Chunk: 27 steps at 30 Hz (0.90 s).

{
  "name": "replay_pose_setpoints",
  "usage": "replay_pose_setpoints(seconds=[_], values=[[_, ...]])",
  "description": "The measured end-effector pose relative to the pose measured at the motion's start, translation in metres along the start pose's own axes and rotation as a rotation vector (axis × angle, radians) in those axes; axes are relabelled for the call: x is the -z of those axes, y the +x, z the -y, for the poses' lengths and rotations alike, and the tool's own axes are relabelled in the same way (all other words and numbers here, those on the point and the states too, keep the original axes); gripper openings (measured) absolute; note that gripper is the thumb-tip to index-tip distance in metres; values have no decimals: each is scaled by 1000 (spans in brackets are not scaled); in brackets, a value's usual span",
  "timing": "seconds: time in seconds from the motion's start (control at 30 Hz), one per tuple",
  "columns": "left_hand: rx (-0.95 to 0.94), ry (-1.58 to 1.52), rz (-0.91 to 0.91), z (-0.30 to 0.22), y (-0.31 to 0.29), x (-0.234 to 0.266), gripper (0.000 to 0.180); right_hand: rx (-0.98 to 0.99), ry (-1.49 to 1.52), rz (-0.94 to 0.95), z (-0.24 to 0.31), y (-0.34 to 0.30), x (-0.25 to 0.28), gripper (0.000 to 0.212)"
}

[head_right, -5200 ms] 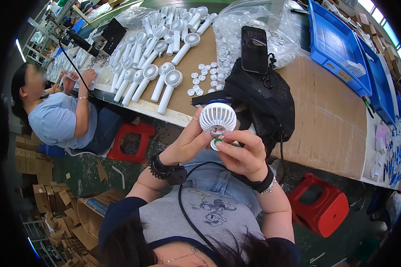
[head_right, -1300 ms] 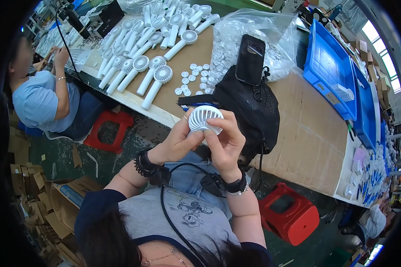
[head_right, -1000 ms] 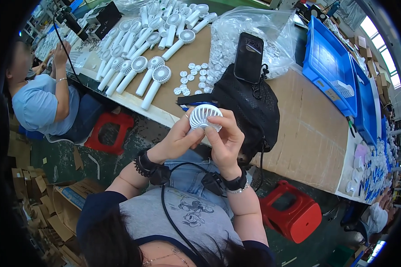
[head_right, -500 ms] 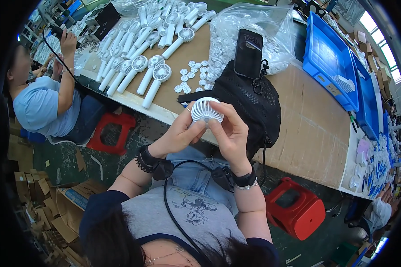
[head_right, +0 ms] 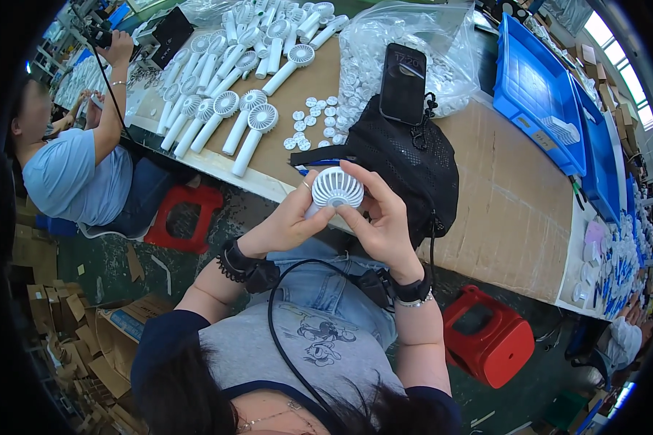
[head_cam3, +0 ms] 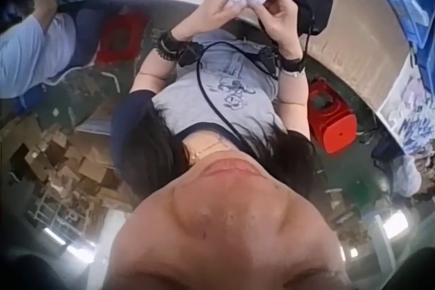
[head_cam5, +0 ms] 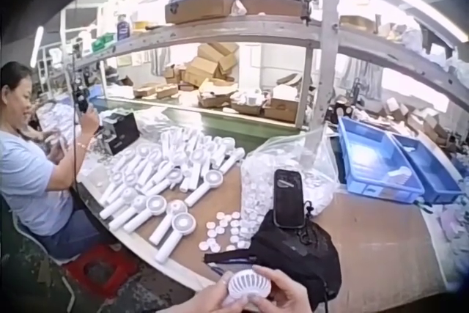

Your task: The person picks up a fan and a small white cap, fits the cap onto the center of the fan by hand, and then places the assembled fan into a blue tray.

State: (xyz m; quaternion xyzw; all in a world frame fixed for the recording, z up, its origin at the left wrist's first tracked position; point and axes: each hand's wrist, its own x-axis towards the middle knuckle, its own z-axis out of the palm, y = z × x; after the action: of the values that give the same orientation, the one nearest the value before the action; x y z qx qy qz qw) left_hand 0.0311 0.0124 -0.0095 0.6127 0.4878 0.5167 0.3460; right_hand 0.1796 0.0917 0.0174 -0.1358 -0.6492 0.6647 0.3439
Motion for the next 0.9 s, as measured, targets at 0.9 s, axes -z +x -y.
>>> replay_pose_setpoints(seconds=[0.9], values=[[445, -394, 313, -24, 5, 18, 31, -180, -250, 78, 14, 1, 15, 51]])
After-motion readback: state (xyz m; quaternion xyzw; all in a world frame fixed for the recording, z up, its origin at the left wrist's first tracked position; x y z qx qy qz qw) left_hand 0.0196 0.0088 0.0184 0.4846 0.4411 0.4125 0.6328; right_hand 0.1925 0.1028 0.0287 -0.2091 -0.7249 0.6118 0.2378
